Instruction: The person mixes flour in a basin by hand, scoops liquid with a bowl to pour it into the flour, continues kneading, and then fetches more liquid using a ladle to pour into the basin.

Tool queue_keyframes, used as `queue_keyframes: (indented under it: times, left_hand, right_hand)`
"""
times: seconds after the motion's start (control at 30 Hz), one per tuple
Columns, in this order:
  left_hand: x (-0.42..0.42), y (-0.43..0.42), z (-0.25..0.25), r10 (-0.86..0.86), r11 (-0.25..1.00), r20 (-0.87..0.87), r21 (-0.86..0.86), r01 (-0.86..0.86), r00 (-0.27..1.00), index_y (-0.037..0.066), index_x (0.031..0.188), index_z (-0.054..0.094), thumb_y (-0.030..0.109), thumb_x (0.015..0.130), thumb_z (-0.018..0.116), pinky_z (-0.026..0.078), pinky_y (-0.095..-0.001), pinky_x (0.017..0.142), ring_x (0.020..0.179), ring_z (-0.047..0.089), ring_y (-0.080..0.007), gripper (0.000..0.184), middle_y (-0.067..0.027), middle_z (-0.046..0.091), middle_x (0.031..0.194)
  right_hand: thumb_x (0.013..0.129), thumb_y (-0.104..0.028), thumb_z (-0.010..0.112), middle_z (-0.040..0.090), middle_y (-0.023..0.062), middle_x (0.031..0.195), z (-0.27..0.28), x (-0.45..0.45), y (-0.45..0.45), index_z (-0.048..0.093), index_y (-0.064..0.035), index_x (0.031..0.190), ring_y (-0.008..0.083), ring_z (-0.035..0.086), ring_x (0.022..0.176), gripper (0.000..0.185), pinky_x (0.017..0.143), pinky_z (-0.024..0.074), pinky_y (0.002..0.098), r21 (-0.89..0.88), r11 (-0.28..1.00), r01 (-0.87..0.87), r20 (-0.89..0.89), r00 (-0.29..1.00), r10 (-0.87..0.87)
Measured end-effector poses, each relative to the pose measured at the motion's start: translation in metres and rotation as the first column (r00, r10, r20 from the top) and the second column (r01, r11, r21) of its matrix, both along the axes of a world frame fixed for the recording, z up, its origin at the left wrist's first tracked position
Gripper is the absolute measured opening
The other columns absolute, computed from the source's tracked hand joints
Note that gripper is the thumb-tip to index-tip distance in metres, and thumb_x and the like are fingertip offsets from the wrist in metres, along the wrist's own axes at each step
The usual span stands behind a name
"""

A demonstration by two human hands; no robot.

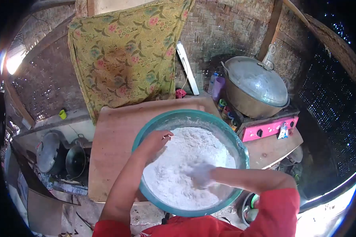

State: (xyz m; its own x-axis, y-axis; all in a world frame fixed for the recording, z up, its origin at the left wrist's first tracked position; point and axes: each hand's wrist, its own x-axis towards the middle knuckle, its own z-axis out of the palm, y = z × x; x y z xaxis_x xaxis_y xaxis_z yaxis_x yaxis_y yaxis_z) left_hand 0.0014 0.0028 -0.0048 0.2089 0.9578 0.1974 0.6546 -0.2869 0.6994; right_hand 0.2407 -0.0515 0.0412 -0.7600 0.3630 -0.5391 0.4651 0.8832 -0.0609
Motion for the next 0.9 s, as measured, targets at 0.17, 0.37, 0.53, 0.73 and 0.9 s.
queue_keyframes:
  times: [0.17, 0.37, 0.53, 0.73, 0.9]
  left_hand:
    - [0.003, 0.004, 0.007, 0.009, 1.0, 0.087, 0.004, -0.009, 0.996, 0.007, 0.107, 0.062, 0.011, 0.086, 0.055, 0.048, -0.035, 0.076, 0.085, 0.063, -0.027, 0.023, -0.0141, 0.066, 0.094]
    - [0.008, 0.008, 0.002, 0.023, 1.0, 0.045, -0.011, -0.023, 0.999, 0.009, 0.102, 0.064, 0.017, 0.085, 0.056, 0.048, -0.0402, 0.076, 0.086, 0.061, -0.0347, 0.021, -0.0187, 0.064, 0.092]
    - [0.005, 0.0, -0.001, 0.004, 1.0, -0.022, -0.024, -0.004, 1.0, 0.01, 0.103, 0.064, 0.018, 0.086, 0.054, 0.047, -0.041, 0.078, 0.089, 0.06, -0.0342, 0.021, -0.0175, 0.064, 0.097]
    - [0.006, -0.006, 0.007, -0.008, 0.999, -0.036, -0.043, 0.006, 0.999, 0.01, 0.104, 0.064, 0.019, 0.087, 0.053, 0.047, -0.0403, 0.079, 0.091, 0.06, -0.033, 0.022, -0.0169, 0.064, 0.099]
    - [0.005, 0.009, -0.002, -0.07, 0.997, 0.041, 0.023, 0.069, 0.997, 0.008, 0.105, 0.063, 0.011, 0.086, 0.055, 0.048, -0.0362, 0.076, 0.084, 0.063, -0.0291, 0.021, -0.0136, 0.067, 0.093]
  right_hand:
    - [0.063, -0.028, 0.075, 0.045, 0.0256, 0.129, -0.086, 0.078, 0.083, 0.006, -0.015, 0.145, 0.0387, 0.038, 0.126, 0.108, 0.101, 0.0366, 0.0422, 0.221, 0.944, 0.244, -0.137, 0.966, -0.218]
    - [0.064, -0.02, 0.068, 0.047, 0.0244, 0.127, -0.12, 0.006, 0.117, 0.011, -0.0169, 0.144, 0.0367, 0.044, 0.12, 0.098, 0.097, 0.0407, 0.0411, -0.106, 0.88, 0.462, 0.138, 0.884, -0.448]
    - [0.064, -0.022, 0.07, 0.05, 0.0228, 0.125, -0.132, -0.025, 0.055, 0.018, -0.0162, 0.143, 0.0354, 0.049, 0.115, 0.095, 0.093, 0.0432, 0.0412, -0.196, 0.958, 0.211, 0.173, 0.969, -0.178]
    - [0.063, -0.024, 0.072, 0.052, 0.021, 0.122, -0.043, 0.014, -0.015, 0.026, -0.0154, 0.142, 0.0338, 0.055, 0.108, 0.091, 0.089, 0.0463, 0.0413, 0.217, 0.976, -0.028, -0.223, 0.972, 0.077]
    - [0.067, -0.024, 0.069, 0.054, 0.0184, 0.118, -0.05, 0.05, 0.028, 0.033, -0.0143, 0.133, 0.0314, 0.056, 0.104, 0.075, 0.085, 0.0469, 0.0406, 0.153, 0.956, 0.249, -0.091, 0.967, -0.238]
